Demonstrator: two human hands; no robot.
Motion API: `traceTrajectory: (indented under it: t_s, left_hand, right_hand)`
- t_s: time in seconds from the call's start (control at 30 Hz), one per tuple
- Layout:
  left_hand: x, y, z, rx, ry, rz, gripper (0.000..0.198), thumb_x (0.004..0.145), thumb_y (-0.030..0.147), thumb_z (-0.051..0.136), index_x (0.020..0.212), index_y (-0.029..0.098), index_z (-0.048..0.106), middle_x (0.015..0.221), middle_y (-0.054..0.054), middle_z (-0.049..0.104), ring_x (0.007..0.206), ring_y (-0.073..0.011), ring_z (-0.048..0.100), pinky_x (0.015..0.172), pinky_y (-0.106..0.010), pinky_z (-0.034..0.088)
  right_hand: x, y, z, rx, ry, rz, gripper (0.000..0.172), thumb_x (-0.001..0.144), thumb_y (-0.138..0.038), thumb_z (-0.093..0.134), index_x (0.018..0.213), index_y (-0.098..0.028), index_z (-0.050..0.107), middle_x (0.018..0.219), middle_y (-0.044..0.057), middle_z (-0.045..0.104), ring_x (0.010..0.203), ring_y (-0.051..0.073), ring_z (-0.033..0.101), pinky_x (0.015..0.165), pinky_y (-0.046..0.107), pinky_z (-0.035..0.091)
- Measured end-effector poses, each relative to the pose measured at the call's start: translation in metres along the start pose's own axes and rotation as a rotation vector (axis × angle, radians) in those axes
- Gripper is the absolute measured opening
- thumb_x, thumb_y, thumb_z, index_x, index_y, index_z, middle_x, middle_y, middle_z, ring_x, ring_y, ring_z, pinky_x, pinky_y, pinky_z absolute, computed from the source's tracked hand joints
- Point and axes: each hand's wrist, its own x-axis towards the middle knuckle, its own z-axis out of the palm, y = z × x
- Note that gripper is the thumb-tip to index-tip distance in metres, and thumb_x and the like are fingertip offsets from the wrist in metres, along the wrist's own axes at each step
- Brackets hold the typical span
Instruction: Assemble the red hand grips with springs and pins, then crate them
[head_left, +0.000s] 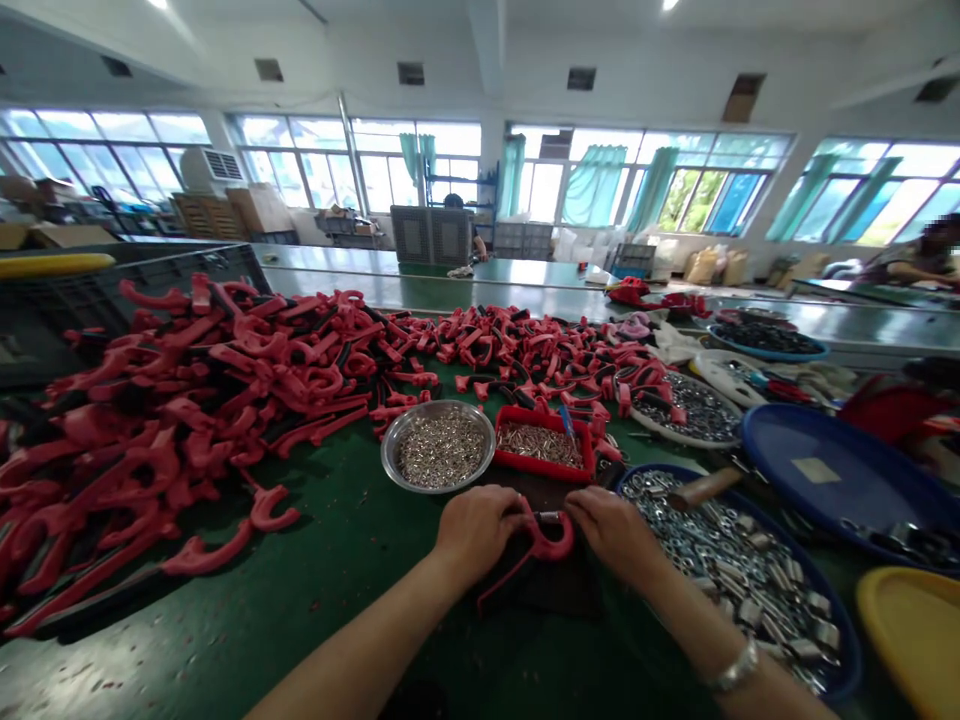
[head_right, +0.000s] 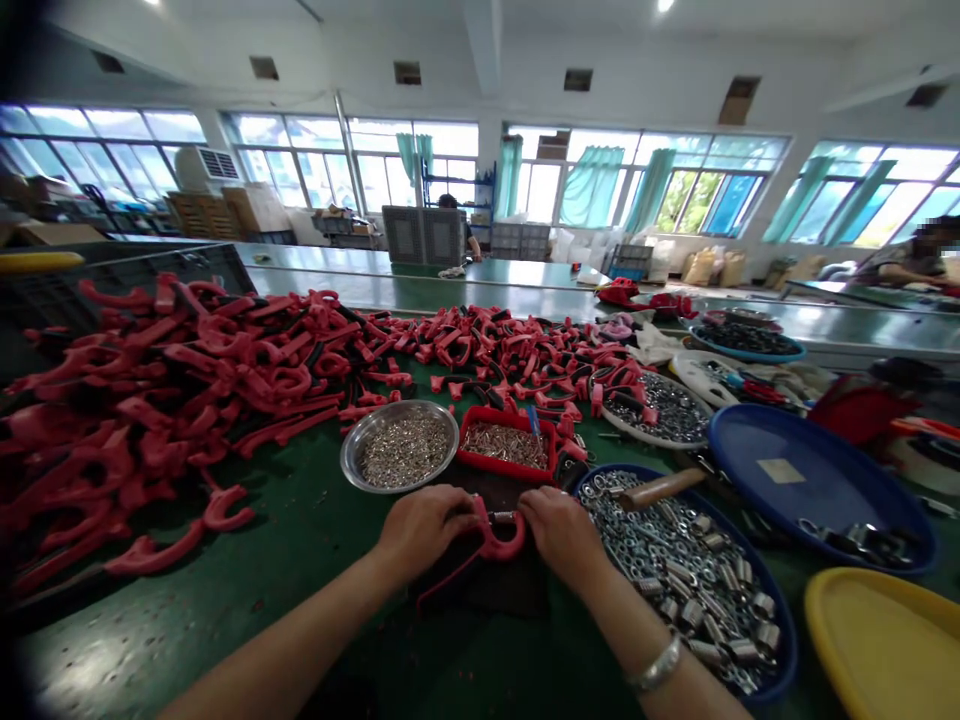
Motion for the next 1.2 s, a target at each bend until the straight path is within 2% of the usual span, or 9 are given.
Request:
traceTrajectory:
  t_s: [0.1,0.37,0.63,0.77,0.83,0.9,1.0,1.1,1.2]
  left_hand:
    - [0.0,0.001,0.01,0.036,0.025,0.005,0.017,0.081,0.041,0.052,0.082,0.028,0.063,0.084,0.004,0.063,0.08,-0.0136,0.058,0.065,-0.024,0.037]
    - [-0.003,-0.005,0.019,0.037,0.077,-0.007,0.016,0.081,0.039,0.052,0.085,0.027,0.061,0.086,0.004,0.062,0.079,-0.0129,0.057,0.064,-0.023,0.036]
    - [-0.004,-0.004,0.019,-0.033,0.099,-0.015,0.015,0.08,0.037,0.054,0.082,0.025,0.063,0.084,0.003,0.063,0.078,-0.0132,0.057,0.064,-0.023,0.036]
    - [-0.003,-0.008,0.02,-0.223,0.12,-0.035,0.019,0.078,0.041,0.055,0.083,0.024,0.064,0.083,0.002,0.065,0.077,-0.0141,0.057,0.066,-0.024,0.037]
    - [-0.001,-0.009,0.019,-0.448,0.105,-0.072,0.021,0.077,0.04,0.055,0.084,0.021,0.064,0.081,0.0,0.065,0.075,-0.0142,0.057,0.065,-0.024,0.039]
    - [0.003,-0.007,0.016,-0.741,0.044,-0.1,0.023,0.075,0.038,0.058,0.08,0.016,0.063,0.076,-0.001,0.064,0.069,-0.0131,0.056,0.063,-0.023,0.04]
    - [0.007,0.003,0.009,-1.1,-0.082,-0.157,0.028,0.068,0.039,0.065,0.074,0.012,0.06,0.066,0.0,0.059,0.057,-0.0078,0.051,0.054,-0.019,0.038]
    - [0.009,0.015,0.003,-1.291,-0.191,-0.279,0.035,0.065,0.043,0.067,0.074,0.011,0.058,0.055,0.005,0.051,0.042,-0.0019,0.037,0.039,-0.014,0.024]
    - [0.008,0.021,0.002,-1.517,-0.313,-0.346,0.037,0.06,0.041,0.073,0.073,0.011,0.056,0.054,0.006,0.048,0.036,0.0011,0.026,0.034,-0.014,0.011]
  right_hand:
    - [-0.01,0.003,0.007,0.008,0.003,0.003,0.023,0.088,-0.02,0.04,0.09,-0.016,0.063,0.085,0.006,0.064,0.08,0.017,0.059,0.073,0.027,0.044]
    - [-0.007,0.0,0.009,-0.055,-0.001,-0.001,0.024,0.089,-0.019,0.038,0.089,-0.017,0.062,0.083,0.005,0.063,0.078,0.016,0.059,0.073,0.026,0.044]
    - [-0.004,-0.014,0.004,-0.248,-0.146,-0.091,0.029,0.075,0.002,0.043,0.091,-0.013,0.063,0.087,0.012,0.061,0.082,0.023,0.056,0.07,0.031,0.043]
    - [-0.001,-0.013,-0.005,-0.251,-0.199,-0.148,0.028,0.071,0.004,0.046,0.082,-0.013,0.065,0.082,0.011,0.063,0.08,0.023,0.058,0.07,0.031,0.045]
    - [-0.001,-0.01,-0.012,-0.219,-0.186,-0.143,0.027,0.075,-0.001,0.047,0.09,-0.014,0.064,0.084,0.009,0.064,0.079,0.02,0.059,0.069,0.029,0.046]
    - [-0.001,-0.009,-0.017,-0.114,-0.101,-0.103,0.027,0.083,-0.01,0.045,0.103,-0.016,0.061,0.091,0.009,0.065,0.082,0.018,0.06,0.072,0.028,0.047]
    - [0.0,-0.019,-0.019,0.316,0.105,-0.053,0.024,0.087,-0.025,0.046,0.103,-0.018,0.062,0.095,0.007,0.065,0.087,0.017,0.06,0.076,0.028,0.048]
    - [0.001,-0.036,-0.015,0.734,0.226,-0.018,0.019,0.082,-0.031,0.055,0.092,-0.02,0.066,0.087,0.004,0.066,0.08,0.016,0.061,0.071,0.027,0.05]
    - [0.002,-0.045,-0.012,0.897,0.257,0.063,0.017,0.078,-0.032,0.059,0.086,-0.019,0.067,0.08,0.003,0.066,0.074,0.016,0.062,0.067,0.028,0.051]
